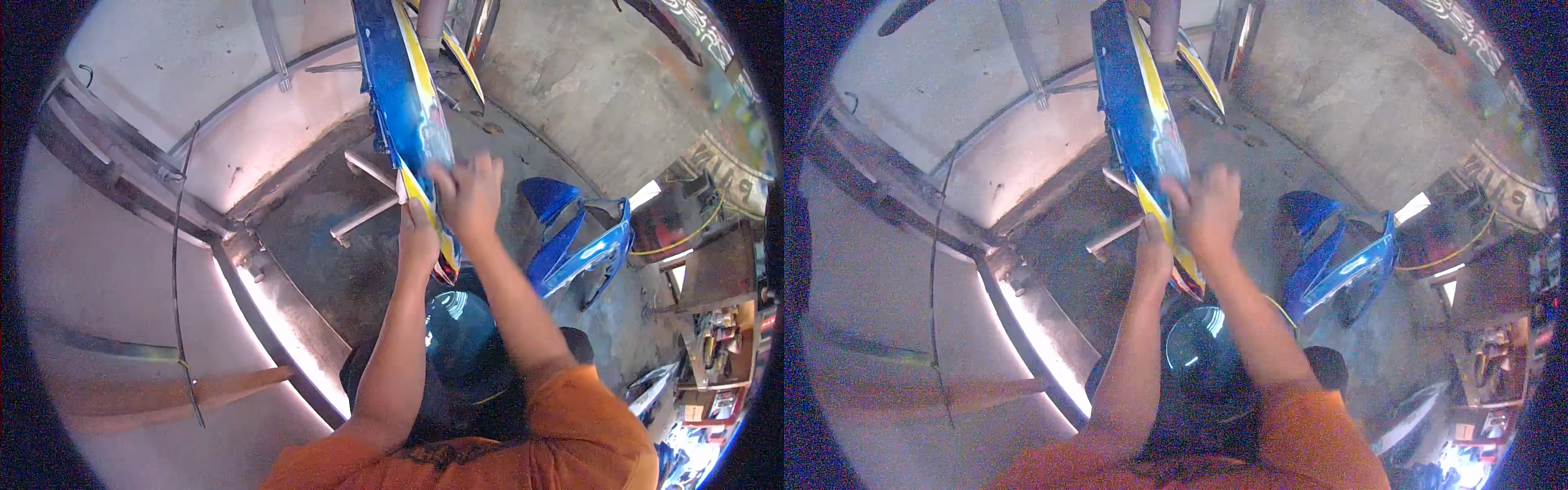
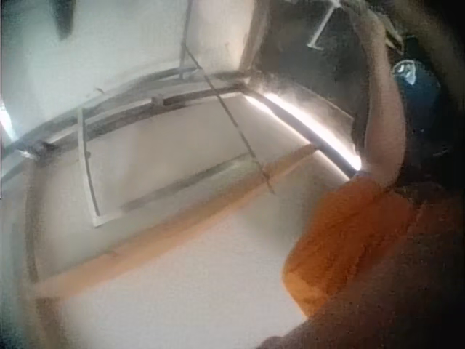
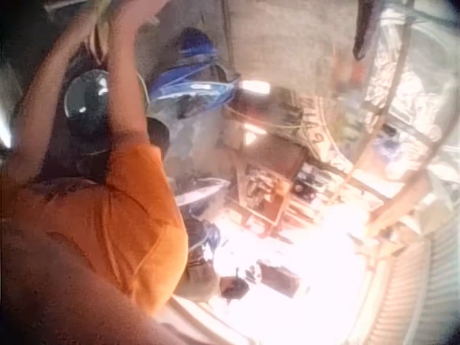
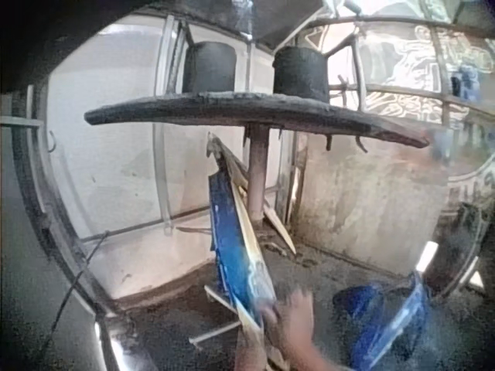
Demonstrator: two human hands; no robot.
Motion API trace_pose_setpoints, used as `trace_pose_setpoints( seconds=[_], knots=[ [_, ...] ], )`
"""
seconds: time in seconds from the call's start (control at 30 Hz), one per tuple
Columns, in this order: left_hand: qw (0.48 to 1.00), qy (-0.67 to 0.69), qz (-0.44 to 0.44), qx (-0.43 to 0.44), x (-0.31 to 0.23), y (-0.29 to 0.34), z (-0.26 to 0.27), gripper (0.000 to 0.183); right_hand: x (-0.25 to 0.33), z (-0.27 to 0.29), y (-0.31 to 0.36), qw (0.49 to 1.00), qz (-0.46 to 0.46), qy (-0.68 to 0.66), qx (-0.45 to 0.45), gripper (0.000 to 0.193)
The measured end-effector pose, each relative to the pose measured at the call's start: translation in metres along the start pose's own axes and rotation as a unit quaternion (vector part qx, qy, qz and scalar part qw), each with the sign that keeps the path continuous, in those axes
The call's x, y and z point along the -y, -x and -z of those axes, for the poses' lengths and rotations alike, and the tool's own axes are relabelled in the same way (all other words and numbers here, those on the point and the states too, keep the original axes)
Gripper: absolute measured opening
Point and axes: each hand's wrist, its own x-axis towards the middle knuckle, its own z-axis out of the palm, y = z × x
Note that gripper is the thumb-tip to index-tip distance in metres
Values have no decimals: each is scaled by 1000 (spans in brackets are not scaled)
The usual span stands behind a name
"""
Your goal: The person sands a blue motorcycle fairing by hand with a piece of sandpaper, repeatedly dipping the sandpaper into a bucket of water.
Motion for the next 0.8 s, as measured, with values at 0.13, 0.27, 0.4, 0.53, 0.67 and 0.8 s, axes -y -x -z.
trace_pose_setpoints(
  seconds=[0.13, 0.27, 0.4, 0.53, 0.67, 0.8],
  knots=[
    [1000, 19, -3, 13, -1, 1, -10, 67, -12, 2, 45, 996, -50, -8, -69, 40],
    [1000, -3, 1, 7, -19, 15, -9, 65, 2, -3, -52, 989, -94, 24, -113, 49],
    [1000, -2, -2, 3, -21, 15, -11, 65, -7, -14, -121, 982, -96, 0, -161, 51],
    [1000, 2, 1, -8, -19, 15, -5, 65, -27, 2, -37, 995, -51, -68, -54, 45],
    [1000, 3, -3, -8, -18, 13, -10, 65, -41, 2, 52, 990, -70, -114, -43, 42],
    [1000, -8, -3, -16, -21, 16, -12, 65, -31, -4, -9, 993, -93, -74, -12, 44]
  ],
)
